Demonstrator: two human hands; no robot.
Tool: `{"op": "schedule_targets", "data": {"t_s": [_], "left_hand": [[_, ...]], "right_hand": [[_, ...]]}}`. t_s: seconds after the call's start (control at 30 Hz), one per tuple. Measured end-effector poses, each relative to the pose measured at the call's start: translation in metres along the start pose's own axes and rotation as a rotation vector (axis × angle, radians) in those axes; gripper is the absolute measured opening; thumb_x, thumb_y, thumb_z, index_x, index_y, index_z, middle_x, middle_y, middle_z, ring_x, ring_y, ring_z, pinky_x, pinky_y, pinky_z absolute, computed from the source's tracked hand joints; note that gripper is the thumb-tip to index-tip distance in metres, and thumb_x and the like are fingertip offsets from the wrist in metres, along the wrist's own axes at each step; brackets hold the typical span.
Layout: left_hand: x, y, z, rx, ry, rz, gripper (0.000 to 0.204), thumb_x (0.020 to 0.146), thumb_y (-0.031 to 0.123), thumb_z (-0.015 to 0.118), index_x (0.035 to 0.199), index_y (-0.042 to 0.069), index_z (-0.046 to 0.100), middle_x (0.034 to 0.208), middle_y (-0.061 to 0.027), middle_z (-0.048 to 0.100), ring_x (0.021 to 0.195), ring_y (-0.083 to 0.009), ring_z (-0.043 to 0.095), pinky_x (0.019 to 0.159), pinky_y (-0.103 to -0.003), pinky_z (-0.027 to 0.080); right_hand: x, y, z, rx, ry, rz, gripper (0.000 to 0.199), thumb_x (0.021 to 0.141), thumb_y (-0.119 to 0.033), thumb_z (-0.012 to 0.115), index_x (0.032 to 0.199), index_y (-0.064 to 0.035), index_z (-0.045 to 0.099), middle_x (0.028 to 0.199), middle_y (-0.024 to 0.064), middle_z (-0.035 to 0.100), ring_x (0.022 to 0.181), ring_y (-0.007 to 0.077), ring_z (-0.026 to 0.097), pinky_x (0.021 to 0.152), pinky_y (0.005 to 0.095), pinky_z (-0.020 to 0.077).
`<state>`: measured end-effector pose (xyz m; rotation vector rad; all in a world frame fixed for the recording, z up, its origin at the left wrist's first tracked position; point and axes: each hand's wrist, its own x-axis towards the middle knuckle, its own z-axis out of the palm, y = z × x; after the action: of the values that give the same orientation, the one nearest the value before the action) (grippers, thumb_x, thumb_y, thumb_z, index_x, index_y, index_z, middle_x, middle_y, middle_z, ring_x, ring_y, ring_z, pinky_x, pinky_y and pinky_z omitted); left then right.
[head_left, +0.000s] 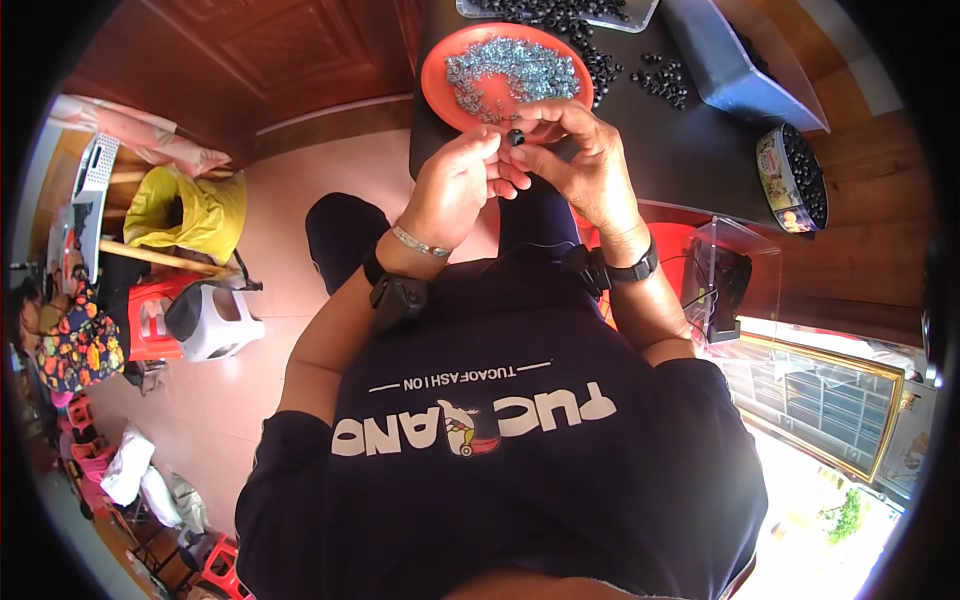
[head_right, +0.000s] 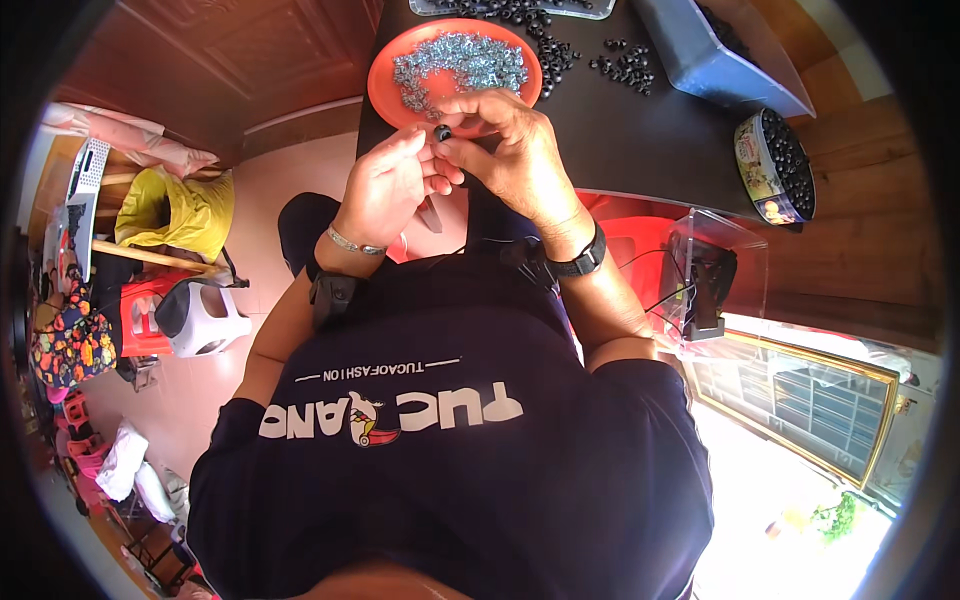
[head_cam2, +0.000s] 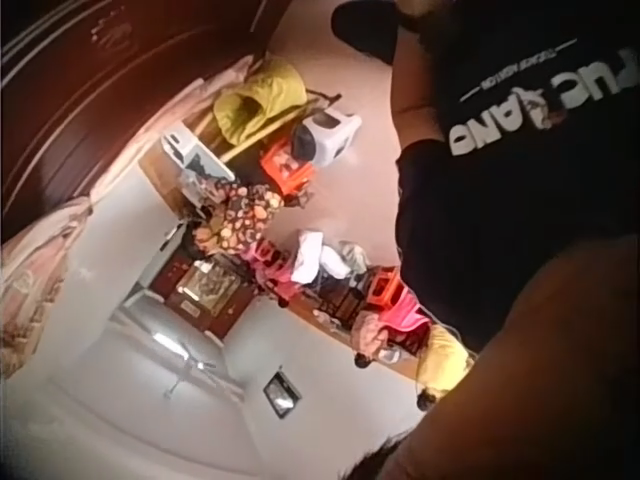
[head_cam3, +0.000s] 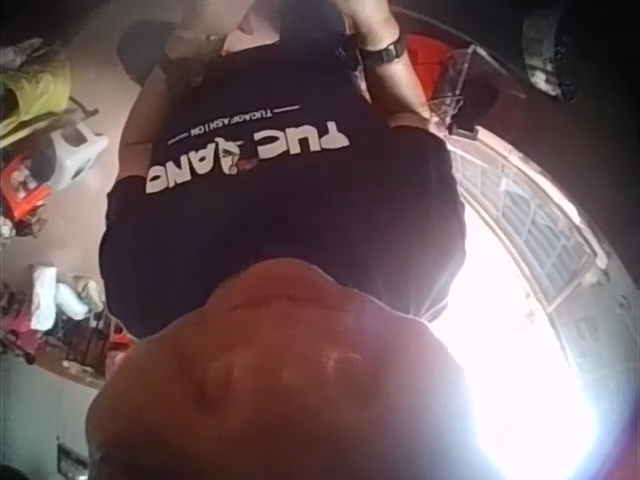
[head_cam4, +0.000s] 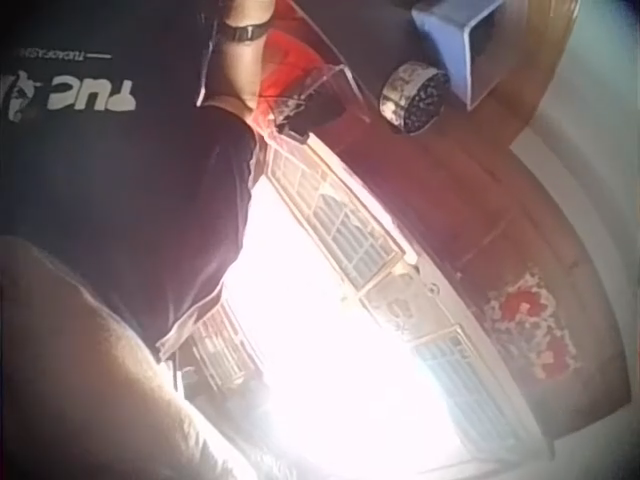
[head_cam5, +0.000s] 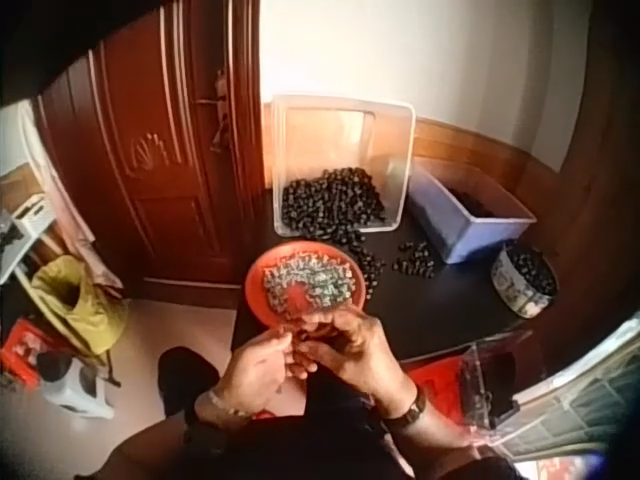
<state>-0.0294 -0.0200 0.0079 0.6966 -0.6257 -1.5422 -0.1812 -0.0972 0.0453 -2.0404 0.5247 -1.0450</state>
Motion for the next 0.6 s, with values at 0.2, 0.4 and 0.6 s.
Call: {"op": "schedule_targets", "data": {"t_s": [0.2, 0.4, 0.6], "left_hand": [[0.003, -0.002, -0.003, -0.008, -0.081, 0.07, 0.028, 0.095, 0.021, 0.043, 0.112, 0.001, 0.052, 0.098, -0.008, 0.059, 0.084, -0.018, 0.058, 0.073, -0.029, 0.044], [0.002, -0.003, -0.011, -0.026, -0.166, 0.116, 0.026, 0.094, 0.019, 0.045, 0.111, 0.001, 0.052, 0.097, -0.0075, 0.059, 0.086, -0.0183, 0.059, 0.075, -0.029, 0.045], [0.002, -0.004, -0.018, -0.102, -0.23, 0.096, 0.022, 0.093, 0.02, 0.046, 0.106, 0.002, 0.051, 0.094, -0.0071, 0.058, 0.088, -0.0185, 0.058, 0.076, -0.03, 0.045]], "right_hand": [[0.0, 0.006, 0.006, -0.102, -0.012, -0.123, 0.04, 0.065, 0.0, 0.074, 0.103, -0.0067, 0.064, 0.09, 0.0062, 0.065, 0.087, 0.021, 0.063, 0.076, 0.0293, 0.0544], [0.0, 0.008, 0.001, -0.098, -0.088, -0.189, 0.029, 0.069, 0.0, 0.074, 0.097, -0.0053, 0.067, 0.095, 0.0069, 0.064, 0.088, 0.0183, 0.06, 0.076, 0.0286, 0.051], [0.0, 0.011, 0.008, -0.116, -0.081, -0.241, 0.025, 0.07, 0.0, 0.073, 0.094, -0.0063, 0.068, 0.096, 0.0066, 0.064, 0.09, 0.0189, 0.06, 0.078, 0.0301, 0.0504]]}}
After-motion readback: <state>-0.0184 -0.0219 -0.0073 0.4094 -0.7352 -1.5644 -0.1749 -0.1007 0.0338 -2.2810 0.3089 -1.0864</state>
